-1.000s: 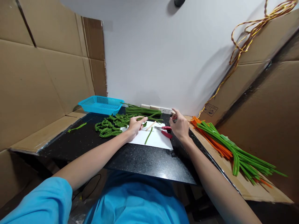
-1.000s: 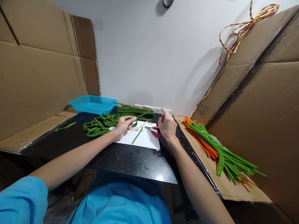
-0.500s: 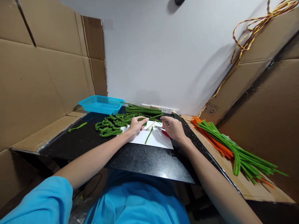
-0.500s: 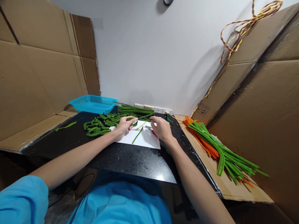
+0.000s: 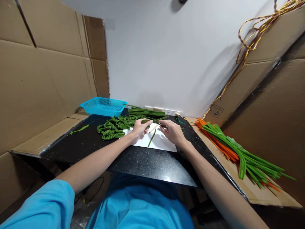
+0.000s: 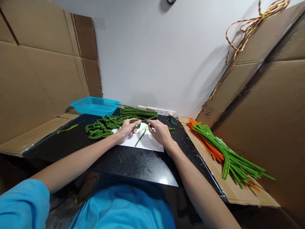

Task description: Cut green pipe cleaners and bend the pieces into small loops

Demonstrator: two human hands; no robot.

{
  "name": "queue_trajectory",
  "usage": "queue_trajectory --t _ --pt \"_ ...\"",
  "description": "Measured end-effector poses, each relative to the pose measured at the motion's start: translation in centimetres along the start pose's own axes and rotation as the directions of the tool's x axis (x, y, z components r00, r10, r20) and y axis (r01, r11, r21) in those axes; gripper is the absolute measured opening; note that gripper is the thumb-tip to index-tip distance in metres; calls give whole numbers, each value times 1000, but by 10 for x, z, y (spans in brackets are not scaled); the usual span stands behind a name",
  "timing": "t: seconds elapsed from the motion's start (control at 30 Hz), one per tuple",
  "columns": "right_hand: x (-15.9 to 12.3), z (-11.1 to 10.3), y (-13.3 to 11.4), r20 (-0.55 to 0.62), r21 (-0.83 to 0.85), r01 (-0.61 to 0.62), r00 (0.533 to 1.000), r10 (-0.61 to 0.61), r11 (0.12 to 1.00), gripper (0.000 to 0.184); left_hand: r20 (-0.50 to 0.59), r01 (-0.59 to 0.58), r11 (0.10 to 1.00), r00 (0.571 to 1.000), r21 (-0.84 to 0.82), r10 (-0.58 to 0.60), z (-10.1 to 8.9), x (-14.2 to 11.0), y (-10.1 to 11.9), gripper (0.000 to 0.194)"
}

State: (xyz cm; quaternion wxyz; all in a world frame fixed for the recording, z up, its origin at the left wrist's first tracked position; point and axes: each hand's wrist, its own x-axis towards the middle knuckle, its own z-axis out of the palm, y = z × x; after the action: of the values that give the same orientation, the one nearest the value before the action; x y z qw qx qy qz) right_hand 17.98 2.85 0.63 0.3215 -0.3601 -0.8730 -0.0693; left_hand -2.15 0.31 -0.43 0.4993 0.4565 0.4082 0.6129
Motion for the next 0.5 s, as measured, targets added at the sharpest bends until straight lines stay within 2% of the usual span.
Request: queue_trajectory --t 0.13,0.3,0.4,0.5 --pt "0 1 -1 -1 -1 -10 1000 10 1000 40 5 -2 1000 1000 4 2 -1 1 -1 28" --pt "-1 3 -4 -14 -3 39 999 -39 999 29 24 4 1000 1000 -15 -3 0 1 -2 32" --pt "-2 4 -5 -67 14 92 994 -91 996 26 17 24 999 1000 -44 -24 1 0 -1 29" --pt "-2 4 -7 -167 46 164 974 -154 985 24 10 62 992 998 -106 -61 -1 0 2 24"
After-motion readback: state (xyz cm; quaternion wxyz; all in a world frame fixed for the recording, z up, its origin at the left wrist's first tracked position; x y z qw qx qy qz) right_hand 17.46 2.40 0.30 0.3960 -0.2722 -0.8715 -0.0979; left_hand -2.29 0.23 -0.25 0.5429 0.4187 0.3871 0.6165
